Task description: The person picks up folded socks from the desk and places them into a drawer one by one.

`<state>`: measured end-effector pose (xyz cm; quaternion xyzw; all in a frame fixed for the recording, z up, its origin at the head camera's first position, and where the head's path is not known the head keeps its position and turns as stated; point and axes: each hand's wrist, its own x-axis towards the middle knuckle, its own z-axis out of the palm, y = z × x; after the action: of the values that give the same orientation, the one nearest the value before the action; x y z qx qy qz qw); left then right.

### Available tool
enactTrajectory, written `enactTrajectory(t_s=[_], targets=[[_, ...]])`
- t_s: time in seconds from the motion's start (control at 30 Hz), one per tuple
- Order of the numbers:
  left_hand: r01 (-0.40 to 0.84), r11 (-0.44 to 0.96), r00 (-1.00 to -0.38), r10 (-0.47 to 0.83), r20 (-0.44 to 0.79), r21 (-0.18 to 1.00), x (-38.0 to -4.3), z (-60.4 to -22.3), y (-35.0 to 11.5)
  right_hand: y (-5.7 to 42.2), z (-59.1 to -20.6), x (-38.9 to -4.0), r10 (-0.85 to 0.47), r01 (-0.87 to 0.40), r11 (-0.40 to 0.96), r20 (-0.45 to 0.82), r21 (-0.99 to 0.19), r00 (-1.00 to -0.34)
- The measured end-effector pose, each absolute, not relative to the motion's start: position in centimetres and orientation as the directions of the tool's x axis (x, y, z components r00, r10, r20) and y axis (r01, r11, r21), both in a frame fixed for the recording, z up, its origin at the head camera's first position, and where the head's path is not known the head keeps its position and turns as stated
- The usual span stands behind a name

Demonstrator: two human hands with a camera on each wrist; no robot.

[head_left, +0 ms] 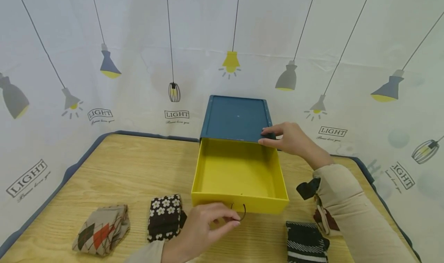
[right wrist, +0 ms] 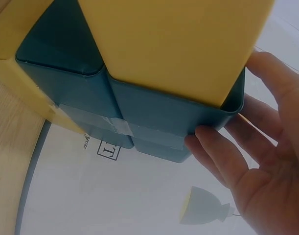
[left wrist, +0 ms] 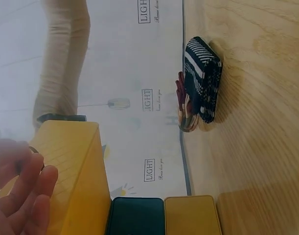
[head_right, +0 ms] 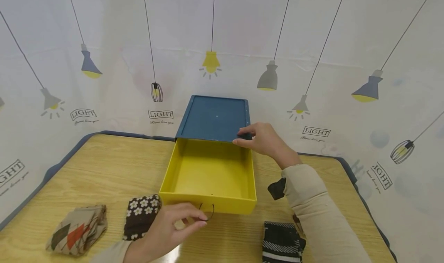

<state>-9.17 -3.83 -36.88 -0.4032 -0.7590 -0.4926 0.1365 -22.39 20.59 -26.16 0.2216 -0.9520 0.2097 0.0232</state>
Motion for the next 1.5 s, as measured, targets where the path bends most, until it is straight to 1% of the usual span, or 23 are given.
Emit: enactTrajectory(t_s=[0.13,0.4,0.67,0.83,0.97,1.07,1.1,1.27,1.37,1.5], targets=[[0.750,0.172,-0.630,0.482,0.609,0.639,-9.0,-37.2,-4.0,20.6,-26.1,-22.4,-0.417,-0.436,0.810,0.136,-0.393,-0.898],[0.770,0.191,-0.616,0.469,0.633,0.609,-8.9,-37.4,-4.2,20.6,-26.1,-22.3,-0.417,-0.433,0.805,0.134,-0.406,-0.899],[0.755,0.207,-0.629,0.499,0.596,0.623,-8.8,-36.4,-4.9,20.6,-26.1,-22.4,-0.409,-0.425,0.807,0.131,-0.410,-0.903],[0.721,0.196,-0.640,0.557,0.530,0.665,-8.7,-35.5,-6.3,20.6,-26.1,-22.4,-0.409,-0.425,0.807,0.132,-0.409,-0.903],[0.756,0.191,-0.595,0.598,0.537,0.625,-8.8,-35.2,-7.8,20.7,-26.1,-22.3,-0.409,-0.424,0.808,0.128,-0.408,-0.903],[0.795,0.189,-0.560,0.595,0.577,0.576,-9.1,-35.2,-9.2,20.7,-26.1,-22.4,-0.406,-0.420,0.808,0.125,-0.413,-0.905],[0.799,0.188,-0.557,0.590,0.585,0.571,-9.2,-35.2,-9.6,20.7,-26.1,-22.4,-0.407,-0.420,0.808,0.124,-0.413,-0.905],[0.791,0.185,-0.574,0.553,0.604,0.583,-10.0,-35.5,-12.4,20.8,-26.1,-22.5,-0.413,-0.427,0.802,0.128,-0.418,-0.902],[0.787,0.221,-0.595,0.521,0.612,0.576,-10.7,-35.8,-14.3,20.8,-26.2,-22.5,-0.416,-0.427,0.800,0.125,-0.420,-0.901],[0.745,0.328,-0.665,0.442,0.602,0.581,-11.4,-36.2,-16.8,20.9,-26.2,-22.5,-0.413,-0.424,0.802,0.122,-0.420,-0.903]])
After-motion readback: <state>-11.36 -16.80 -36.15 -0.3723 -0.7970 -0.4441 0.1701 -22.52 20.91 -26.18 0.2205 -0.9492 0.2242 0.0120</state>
